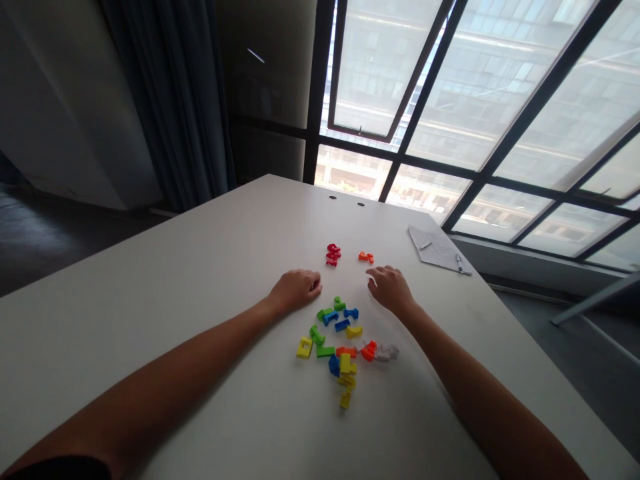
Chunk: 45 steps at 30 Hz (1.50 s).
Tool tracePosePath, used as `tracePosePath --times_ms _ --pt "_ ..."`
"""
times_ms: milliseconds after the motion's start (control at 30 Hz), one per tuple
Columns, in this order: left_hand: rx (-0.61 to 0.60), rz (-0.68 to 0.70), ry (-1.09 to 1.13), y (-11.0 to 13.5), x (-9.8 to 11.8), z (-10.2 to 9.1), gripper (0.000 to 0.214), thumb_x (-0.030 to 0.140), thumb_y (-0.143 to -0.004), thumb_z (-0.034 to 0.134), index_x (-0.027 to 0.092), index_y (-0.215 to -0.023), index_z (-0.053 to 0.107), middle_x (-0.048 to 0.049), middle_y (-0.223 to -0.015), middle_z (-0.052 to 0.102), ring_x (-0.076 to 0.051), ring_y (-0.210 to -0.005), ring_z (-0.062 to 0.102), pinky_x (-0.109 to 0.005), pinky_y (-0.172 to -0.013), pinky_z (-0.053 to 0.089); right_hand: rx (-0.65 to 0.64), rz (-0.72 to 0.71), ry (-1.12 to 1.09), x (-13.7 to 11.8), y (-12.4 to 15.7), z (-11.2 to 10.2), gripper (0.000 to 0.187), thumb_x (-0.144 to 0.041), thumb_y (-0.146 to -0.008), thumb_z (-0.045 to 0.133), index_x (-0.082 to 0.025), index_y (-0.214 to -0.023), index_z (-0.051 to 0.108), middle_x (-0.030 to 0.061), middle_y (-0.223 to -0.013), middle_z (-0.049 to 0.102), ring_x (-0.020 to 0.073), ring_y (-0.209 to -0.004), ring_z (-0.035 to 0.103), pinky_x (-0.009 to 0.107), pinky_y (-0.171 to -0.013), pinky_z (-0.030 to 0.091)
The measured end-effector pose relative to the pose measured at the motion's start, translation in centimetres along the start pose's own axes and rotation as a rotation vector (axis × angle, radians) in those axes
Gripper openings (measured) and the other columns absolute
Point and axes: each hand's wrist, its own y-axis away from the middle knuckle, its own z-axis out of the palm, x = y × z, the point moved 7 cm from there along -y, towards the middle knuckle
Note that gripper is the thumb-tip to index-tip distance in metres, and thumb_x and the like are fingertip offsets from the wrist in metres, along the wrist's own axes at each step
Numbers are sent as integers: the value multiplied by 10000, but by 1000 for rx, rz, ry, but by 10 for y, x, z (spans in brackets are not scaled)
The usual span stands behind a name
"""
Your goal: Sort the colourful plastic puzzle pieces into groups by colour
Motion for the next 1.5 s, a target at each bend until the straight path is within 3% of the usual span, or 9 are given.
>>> tracePosePath --times_ms 267,567,800,933,1167,1367,1500 --pt "21 -2 -3 1 1 -2 264 386 -951 471 219 -827 635 -57 -864 714 -207 -778 628 -296 -676 417 -119 -266 -282 -44 73 -44 227 -288 -971 601 -232 -1153 725 62 -1053 771 218 -917 714 344 -828 529" --pt "30 12 -5 1 1 -2 249 377 -948 477 218 -811 610 -45 -842 705 -203 -757 623 -300 -635 391 -140 -385 -169 -71 122 -64 60 -206 -933 663 -217 -967 711 50 -857 721 190 -778 640 330 -740 480" --pt "16 2 29 1 0 -1 270 400 -952 479 215 -824 627 -51 -844 704 -200 -750 620 -303 -651 411 -197 -478 -90 -89 133 -56 143 -217 -922 703 -218 -1065 685 46 -978 710 190 -848 637 337 -795 473" --pt "17 3 26 1 0 -2 276 407 -953 477 216 -831 634 -50 -844 702 -198 -752 619 -299 -651 413 -186 -527 -58 -93 136 -47 238 -143 -945 631 -214 -1171 642 77 -1100 671 209 -916 616 354 -821 475" --pt "18 5 18 2 0 -2 280 411 -952 471 220 -826 632 -47 -832 700 -197 -740 615 -294 -645 406 -187 -563 -28 -92 135 -42 172 -128 -969 564 -189 -1107 647 92 -1058 639 209 -893 581 342 -792 474" --pt "4 -18 20 1 -1 -2 294 426 -945 469 219 -842 652 -54 -853 709 -198 -768 625 -292 -674 430 -175 -569 -46 -95 136 -49 191 -105 -960 568 -180 -1121 639 104 -1160 642 221 -956 593 357 -813 500" --pt "8 -8 5 1 -1 -1 292 419 -947 462 224 -848 655 -52 -859 713 -201 -762 625 -292 -666 429 -120 -549 -223 -93 130 -60 229 -146 -995 548 -222 -1188 644 82 -1131 684 205 -974 623 367 -861 513"
